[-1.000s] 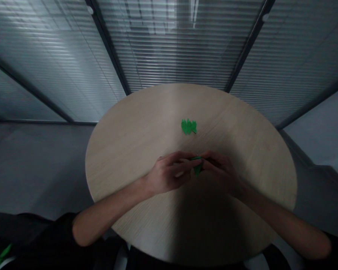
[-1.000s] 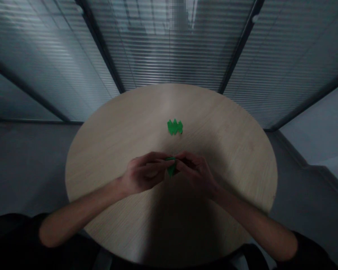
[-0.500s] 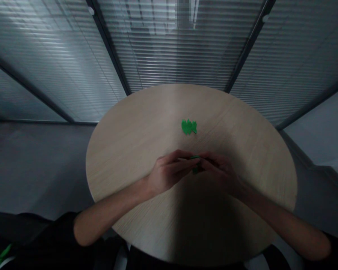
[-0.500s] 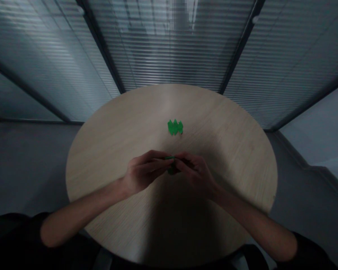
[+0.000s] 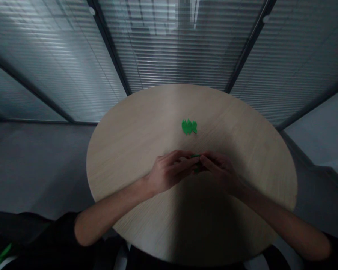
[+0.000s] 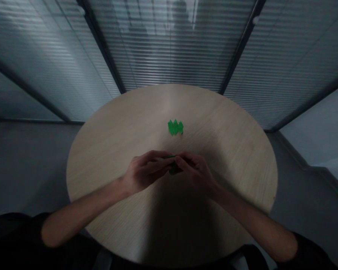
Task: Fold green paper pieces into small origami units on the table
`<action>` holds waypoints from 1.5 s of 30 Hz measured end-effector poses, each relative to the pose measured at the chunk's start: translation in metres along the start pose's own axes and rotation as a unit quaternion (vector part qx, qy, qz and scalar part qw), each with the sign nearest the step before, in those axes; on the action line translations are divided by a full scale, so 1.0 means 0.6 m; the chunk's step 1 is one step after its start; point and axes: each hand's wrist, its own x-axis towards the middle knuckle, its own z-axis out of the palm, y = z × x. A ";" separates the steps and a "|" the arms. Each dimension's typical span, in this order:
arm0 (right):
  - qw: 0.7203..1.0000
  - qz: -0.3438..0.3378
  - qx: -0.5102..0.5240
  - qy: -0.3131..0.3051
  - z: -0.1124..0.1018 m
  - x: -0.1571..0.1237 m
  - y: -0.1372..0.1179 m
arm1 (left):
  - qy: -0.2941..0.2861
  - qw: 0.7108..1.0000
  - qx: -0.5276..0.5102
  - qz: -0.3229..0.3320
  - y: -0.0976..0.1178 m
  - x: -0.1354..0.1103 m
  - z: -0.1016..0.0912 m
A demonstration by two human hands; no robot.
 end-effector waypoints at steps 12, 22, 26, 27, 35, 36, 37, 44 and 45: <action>0.996 -0.038 -0.078 0.031 0.006 -0.003 -0.002 | -0.024 0.967 -0.166 -0.189 0.014 0.013 0.003; 0.989 -0.051 -0.128 0.050 0.012 -0.005 -0.004 | -0.034 0.942 -0.214 -0.258 0.018 0.016 0.007; 0.989 -0.042 -0.128 0.057 0.010 -0.005 0.000 | -0.045 0.913 -0.277 -0.297 0.019 0.020 0.008; 0.989 -0.045 -0.127 0.061 0.010 -0.004 0.001 | -0.049 0.903 -0.292 -0.310 0.020 0.021 0.009; 0.993 -0.026 -0.106 0.051 0.015 -0.004 -0.001 | -0.059 0.846 -0.384 -0.365 0.016 0.022 0.011; 0.993 -0.023 -0.105 0.051 0.016 -0.005 -0.001 | -0.060 0.840 -0.397 -0.365 0.014 0.021 0.012; 0.993 -0.022 -0.104 0.051 0.016 -0.005 -0.001 | -0.059 0.834 -0.408 -0.366 0.013 0.019 0.014; 0.992 -0.031 -0.110 0.054 0.016 -0.006 -0.001 | -0.061 0.815 -0.441 -0.370 0.011 0.020 0.015; 0.992 -0.032 -0.112 0.054 0.015 -0.005 -0.001 | -0.060 0.814 -0.443 -0.370 0.012 0.021 0.015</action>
